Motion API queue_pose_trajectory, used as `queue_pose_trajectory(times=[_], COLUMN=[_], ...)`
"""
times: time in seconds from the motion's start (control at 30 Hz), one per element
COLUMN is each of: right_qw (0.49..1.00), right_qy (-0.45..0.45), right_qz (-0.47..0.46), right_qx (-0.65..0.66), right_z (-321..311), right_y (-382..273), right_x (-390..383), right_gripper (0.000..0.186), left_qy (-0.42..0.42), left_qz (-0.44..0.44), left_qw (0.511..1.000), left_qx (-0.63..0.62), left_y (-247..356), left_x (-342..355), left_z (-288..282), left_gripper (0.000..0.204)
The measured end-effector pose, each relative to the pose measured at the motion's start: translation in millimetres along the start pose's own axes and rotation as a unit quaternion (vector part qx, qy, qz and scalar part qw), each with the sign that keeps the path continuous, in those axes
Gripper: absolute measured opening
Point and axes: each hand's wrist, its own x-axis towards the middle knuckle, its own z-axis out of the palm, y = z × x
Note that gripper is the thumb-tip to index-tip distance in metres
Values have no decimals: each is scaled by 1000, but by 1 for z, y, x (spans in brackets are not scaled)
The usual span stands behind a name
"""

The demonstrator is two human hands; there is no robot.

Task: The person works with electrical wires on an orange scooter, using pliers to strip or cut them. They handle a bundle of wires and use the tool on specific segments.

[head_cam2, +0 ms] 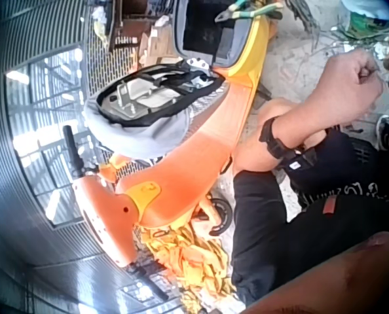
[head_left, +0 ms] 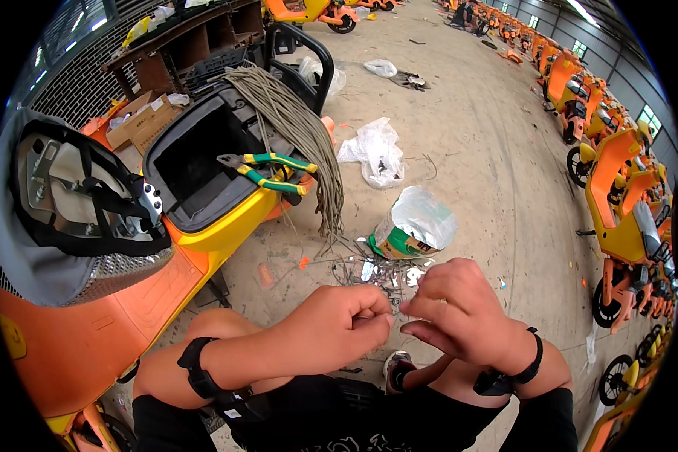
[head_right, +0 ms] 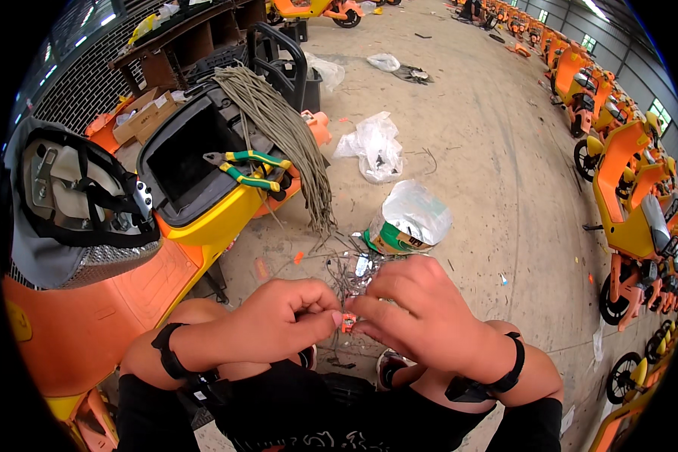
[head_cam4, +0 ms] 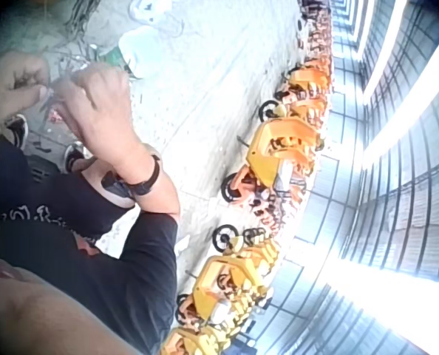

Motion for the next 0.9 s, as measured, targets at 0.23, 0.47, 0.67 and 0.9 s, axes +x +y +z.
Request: queue_pose_trajectory(times=[0.23, 0.47, 0.67, 0.9], right_qw=[996, 999, 954, 760], right_qy=[15, 8, -37, -122], right_qz=[-51, 26, 202, 470], right_qx=[-73, 40, 221, 432], right_z=[-5, 3, 12, 10], right_y=[-3, -3, -8, -13], right_x=[-3, -4, -12, -12], right_gripper=[27, 17, 11, 29], left_qy=[-59, -27, 31, 86], left_qz=[-35, 14, 120, 254], left_qw=[996, 999, 979, 912], left_qx=[-62, -38, 163, 310], left_y=[-2, -1, 3, -10], left_x=[4, 0, -2, 0], left_z=[-4, 2, 5, 10], left_gripper=[17, 17, 9, 10])
